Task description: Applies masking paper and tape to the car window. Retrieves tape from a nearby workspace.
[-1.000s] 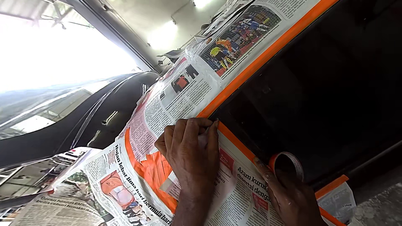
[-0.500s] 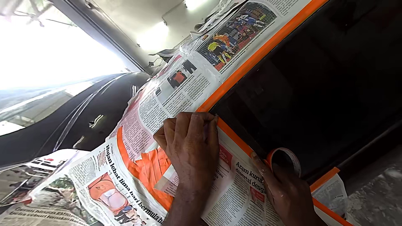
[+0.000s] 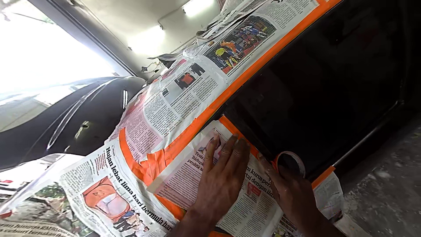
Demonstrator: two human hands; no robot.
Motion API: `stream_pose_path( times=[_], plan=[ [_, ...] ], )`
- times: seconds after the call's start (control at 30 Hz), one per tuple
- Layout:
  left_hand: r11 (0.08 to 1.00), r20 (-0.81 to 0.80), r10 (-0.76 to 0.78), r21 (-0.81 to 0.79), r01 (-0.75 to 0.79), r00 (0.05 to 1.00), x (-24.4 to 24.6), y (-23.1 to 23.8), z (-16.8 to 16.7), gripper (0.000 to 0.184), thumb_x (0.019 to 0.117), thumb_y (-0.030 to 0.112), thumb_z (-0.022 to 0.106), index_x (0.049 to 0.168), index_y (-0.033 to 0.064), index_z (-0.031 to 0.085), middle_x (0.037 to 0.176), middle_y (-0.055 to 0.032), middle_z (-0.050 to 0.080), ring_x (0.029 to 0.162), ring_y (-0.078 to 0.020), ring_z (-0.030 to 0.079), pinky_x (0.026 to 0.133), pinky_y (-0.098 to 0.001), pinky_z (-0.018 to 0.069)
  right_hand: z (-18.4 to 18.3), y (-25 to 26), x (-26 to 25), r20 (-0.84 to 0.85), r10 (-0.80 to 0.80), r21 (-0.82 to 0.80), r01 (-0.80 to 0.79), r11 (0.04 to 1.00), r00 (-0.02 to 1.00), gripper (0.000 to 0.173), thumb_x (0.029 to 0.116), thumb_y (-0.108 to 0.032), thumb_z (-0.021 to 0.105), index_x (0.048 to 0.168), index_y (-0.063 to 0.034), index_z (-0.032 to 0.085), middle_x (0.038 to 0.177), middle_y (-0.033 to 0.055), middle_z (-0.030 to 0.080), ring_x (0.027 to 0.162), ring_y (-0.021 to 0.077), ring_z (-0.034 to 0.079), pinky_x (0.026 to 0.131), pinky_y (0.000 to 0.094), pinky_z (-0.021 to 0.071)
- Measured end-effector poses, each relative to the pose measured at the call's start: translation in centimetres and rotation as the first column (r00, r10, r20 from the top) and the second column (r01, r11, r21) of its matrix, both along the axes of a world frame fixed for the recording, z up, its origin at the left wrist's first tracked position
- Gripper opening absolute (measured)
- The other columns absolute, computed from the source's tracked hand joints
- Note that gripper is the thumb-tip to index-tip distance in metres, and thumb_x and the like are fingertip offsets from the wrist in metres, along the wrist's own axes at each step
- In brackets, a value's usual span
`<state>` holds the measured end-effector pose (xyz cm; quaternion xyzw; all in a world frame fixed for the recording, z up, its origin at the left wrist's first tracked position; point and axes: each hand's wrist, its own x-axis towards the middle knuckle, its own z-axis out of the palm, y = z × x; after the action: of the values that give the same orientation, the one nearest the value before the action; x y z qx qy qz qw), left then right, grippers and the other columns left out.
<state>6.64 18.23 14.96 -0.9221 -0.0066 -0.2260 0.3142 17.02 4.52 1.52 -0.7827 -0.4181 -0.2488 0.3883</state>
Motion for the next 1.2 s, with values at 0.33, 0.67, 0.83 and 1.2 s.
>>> stream_pose_path(
  times=[0.33,0.67,0.83,1.2],
  plan=[
    [0.996,-0.071,0.083,-0.006,-0.084,0.994,0.0,-1.0,-0.6,0.040,0.1010,0.014,0.052,0.135,0.0276,0.068,0.150,-0.0076,0.054,0.148,-0.0345,0.037,0.121,-0.0666,0.0168,-2.9,-2.5,0.8,-0.064,0.075,-0.013,-0.076,0.997,0.995,0.052,0.0910,-0.011,0.059,0.139,-0.0298,0.066,0.073,0.0051,0.058,0.055,0.0201,0.058,0.044,0.0310,0.0444],
    [0.992,-0.156,0.122,-0.011,-0.125,0.980,-0.2,-1.8,-1.1,0.042,0.0993,0.017,0.054,0.136,0.0318,0.067,0.155,-0.0115,0.049,0.151,-0.0407,0.030,0.120,-0.0718,0.0134,-4.5,-2.7,1.0,-0.110,0.122,-0.020,-0.125,0.992,0.986,0.056,0.0905,-0.008,0.062,0.140,-0.0333,0.063,0.077,0.0081,0.061,0.058,0.0229,0.060,0.046,0.0330,0.0468],
    [0.998,-0.186,0.064,0.021,-0.061,0.980,0.0,-1.5,-1.7,0.040,0.0997,0.018,0.053,0.136,0.0290,0.067,0.145,-0.0078,0.057,0.142,-0.0329,0.044,0.118,-0.0666,0.0204,-4.9,-2.8,0.8,-0.125,0.108,-0.006,-0.110,0.994,0.986,0.053,0.0923,-0.011,0.062,0.140,-0.0329,0.064,0.079,0.0084,0.062,0.059,0.0231,0.061,0.048,0.0345,0.0485],
    [0.998,-0.227,-0.024,0.056,0.037,0.974,-0.3,-0.2,-2.2,0.044,0.1002,0.023,0.052,0.143,0.0299,0.061,0.149,-0.0082,0.053,0.143,-0.0340,0.042,0.117,-0.0622,0.0242,-7.0,-4.4,-2.4,-0.099,-0.025,0.028,0.028,0.999,0.995,0.048,0.0948,-0.009,0.060,0.139,-0.0275,0.065,0.076,0.0070,0.055,0.055,0.0200,0.054,0.044,0.0313,0.0422]
  ],
)
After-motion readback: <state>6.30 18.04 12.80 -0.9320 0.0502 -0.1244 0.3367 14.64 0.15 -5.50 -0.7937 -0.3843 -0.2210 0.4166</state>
